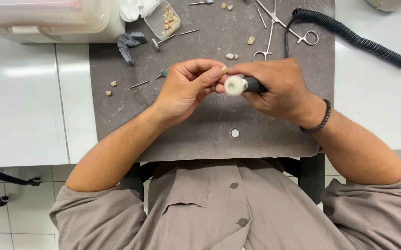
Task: The person uses a rotary handpiece with different attachments to grind and polish small dental crowns at a workbench. They hold each crown in one hand while working its surfaces with a grinding bur, a blue abrasive disc, and a white felt polishing wheel, setting finished pieces aside and picking up new ones.
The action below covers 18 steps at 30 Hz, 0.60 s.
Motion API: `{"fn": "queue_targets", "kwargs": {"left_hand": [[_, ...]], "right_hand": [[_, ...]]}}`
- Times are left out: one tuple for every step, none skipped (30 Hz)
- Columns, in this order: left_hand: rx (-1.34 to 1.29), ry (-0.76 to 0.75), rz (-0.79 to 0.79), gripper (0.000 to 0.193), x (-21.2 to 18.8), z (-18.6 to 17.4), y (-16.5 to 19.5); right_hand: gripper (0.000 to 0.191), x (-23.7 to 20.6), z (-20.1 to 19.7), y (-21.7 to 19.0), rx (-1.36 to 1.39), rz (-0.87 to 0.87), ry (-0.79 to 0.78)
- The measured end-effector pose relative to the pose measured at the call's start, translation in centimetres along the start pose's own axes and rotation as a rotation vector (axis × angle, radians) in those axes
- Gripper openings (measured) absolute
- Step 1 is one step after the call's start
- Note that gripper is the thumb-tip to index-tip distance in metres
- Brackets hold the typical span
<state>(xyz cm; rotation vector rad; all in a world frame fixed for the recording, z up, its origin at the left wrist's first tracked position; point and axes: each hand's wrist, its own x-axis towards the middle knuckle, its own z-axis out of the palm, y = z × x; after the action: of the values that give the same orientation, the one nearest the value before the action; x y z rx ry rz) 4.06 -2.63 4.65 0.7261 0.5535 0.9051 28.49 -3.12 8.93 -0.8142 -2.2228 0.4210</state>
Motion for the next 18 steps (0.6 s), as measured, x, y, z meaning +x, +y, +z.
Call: {"fn": "queue_targets", "kwargs": {"left_hand": [[-0.009, 0.001, -0.005, 0.021, -0.2, -0.1, -0.3], [0.019, -0.008, 0.004, 0.022, -0.3, -0.1, -0.4], [0.047, -0.015, 0.011, 0.023, -0.5, -0.1, -0.5], [0.076, -0.021, 0.017, 0.023, -0.7, -0.1, -0.4], [0.074, -0.023, 0.024, 0.023, -0.8, -0.1, -0.4], [0.072, -0.027, 0.028, 0.024, -1.0, 0.0, -0.3], [0.070, -0.031, 0.031, 0.024, -1.0, 0.1, -0.2], [0.069, -0.020, 0.019, 0.025, -1.1, 0.2, -0.1], [0.069, -0.011, 0.009, 0.025, -1.1, 0.4, 0.0], [0.069, -0.002, 0.001, 0.026, -1.1, 0.6, 0.1], [0.113, -0.006, 0.005, 0.026, -1.1, 0.7, 0.3], [0.155, -0.010, 0.006, 0.027, -1.2, 0.8, 0.4], [0.198, -0.012, 0.007, 0.028, -1.1, 0.9, 0.6], [0.216, -0.021, 0.003, 0.029, -1.1, 0.9, 0.8], [0.236, -0.030, 0.000, 0.030, -1.2, 0.9, 0.9], [0.256, -0.039, -0.003, 0.032, -1.2, 0.9, 1.0], [0.260, -0.033, 0.002, 0.030, -1.2, 1.0, 1.1], [0.265, -0.029, 0.007, 0.028, -1.2, 1.1, 1.0]], "right_hand": [[0.032, -0.1, 0.2, 0.0, 0.010, 0.004, -0.014], [0.031, -0.2, 0.3, 0.0, 0.021, -0.006, -0.015], [0.029, -0.3, 0.5, 0.1, 0.034, -0.015, -0.015], [0.028, -0.3, 0.6, 0.0, 0.050, -0.023, -0.016], [0.026, -0.4, 0.8, 0.0, 0.053, -0.018, -0.011], [0.024, -0.4, 0.8, -0.1, 0.056, -0.009, -0.006], [0.022, -0.4, 0.9, -0.2, 0.059, 0.000, 0.000], [0.021, -0.4, 0.9, -0.3, 0.048, 0.009, 0.006], [0.020, -0.4, 0.8, -0.4, 0.035, 0.015, 0.013], [0.020, -0.4, 0.6, -0.4, 0.021, 0.020, 0.020], [0.020, -0.3, 0.5, -0.4, 0.008, -0.010, 0.024], [0.020, -0.3, 0.5, -0.4, -0.003, -0.037, 0.027], [0.020, -0.1, 0.3, -0.3, -0.013, -0.064, 0.029], [0.020, -0.1, 0.2, -0.2, -0.010, -0.065, 0.015], [0.020, 0.0, 0.1, -0.2, -0.006, -0.068, 0.001], [0.020, 0.1, 0.1, -0.1, -0.001, -0.070, -0.012], [0.019, 0.1, 0.1, -0.1, 0.012, -0.067, -0.020], [0.019, 0.1, 0.0, -0.1, 0.023, -0.063, -0.027]]}}
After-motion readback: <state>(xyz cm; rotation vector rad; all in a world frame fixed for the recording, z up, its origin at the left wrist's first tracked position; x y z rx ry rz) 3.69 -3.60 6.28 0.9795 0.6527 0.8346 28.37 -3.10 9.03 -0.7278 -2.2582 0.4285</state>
